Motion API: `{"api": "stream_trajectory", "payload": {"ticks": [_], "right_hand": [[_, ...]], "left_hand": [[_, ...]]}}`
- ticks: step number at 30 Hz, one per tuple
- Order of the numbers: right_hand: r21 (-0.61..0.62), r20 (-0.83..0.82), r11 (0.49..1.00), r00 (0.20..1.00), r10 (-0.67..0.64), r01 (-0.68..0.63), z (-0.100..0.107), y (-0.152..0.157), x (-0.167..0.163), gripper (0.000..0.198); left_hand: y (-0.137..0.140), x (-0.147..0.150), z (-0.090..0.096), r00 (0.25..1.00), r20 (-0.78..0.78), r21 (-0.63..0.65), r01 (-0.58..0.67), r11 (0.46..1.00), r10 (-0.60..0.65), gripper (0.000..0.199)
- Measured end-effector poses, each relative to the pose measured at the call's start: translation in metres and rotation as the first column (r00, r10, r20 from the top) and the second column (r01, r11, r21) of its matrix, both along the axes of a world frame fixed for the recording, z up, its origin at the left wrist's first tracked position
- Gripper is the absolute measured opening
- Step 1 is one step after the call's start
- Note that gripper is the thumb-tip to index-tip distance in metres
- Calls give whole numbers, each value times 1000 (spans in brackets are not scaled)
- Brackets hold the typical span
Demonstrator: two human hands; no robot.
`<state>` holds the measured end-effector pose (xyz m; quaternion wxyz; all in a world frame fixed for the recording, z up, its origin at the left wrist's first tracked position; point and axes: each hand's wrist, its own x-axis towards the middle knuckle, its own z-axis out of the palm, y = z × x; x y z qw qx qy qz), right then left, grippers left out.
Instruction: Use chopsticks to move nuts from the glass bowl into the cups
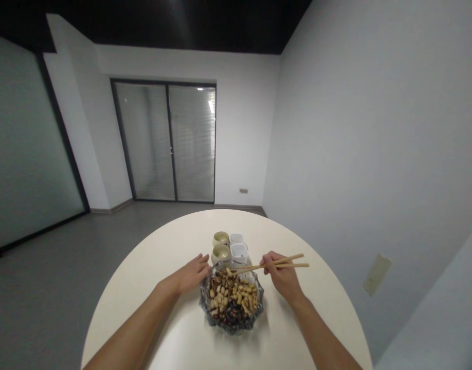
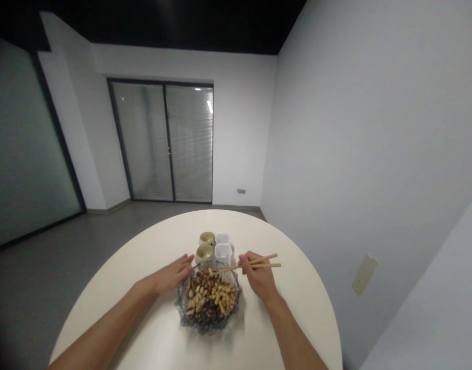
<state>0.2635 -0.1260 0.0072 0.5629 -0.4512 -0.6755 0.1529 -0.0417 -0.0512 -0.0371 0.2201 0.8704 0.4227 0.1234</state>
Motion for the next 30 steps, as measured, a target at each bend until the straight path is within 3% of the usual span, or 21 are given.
{"api": "stream_trajectory", "payload": {"ticks": [10, 20, 30], "right_hand": [[48, -39, 998, 999, -26, 28, 2, 1, 12, 59], [36, 160, 999, 987, -10, 4, 1, -1, 12, 55], [37, -93, 999, 996, -11, 15, -5, 0, 2, 54]], "left_hand": [[-1, 0, 2, 999, -14, 61, 46, 997, -45, 72], [0, 0, 1, 1000, 5, 55, 22, 998, -23, 74], [-4, 2, 7, 999, -9, 60, 36, 998, -35, 71]]}}
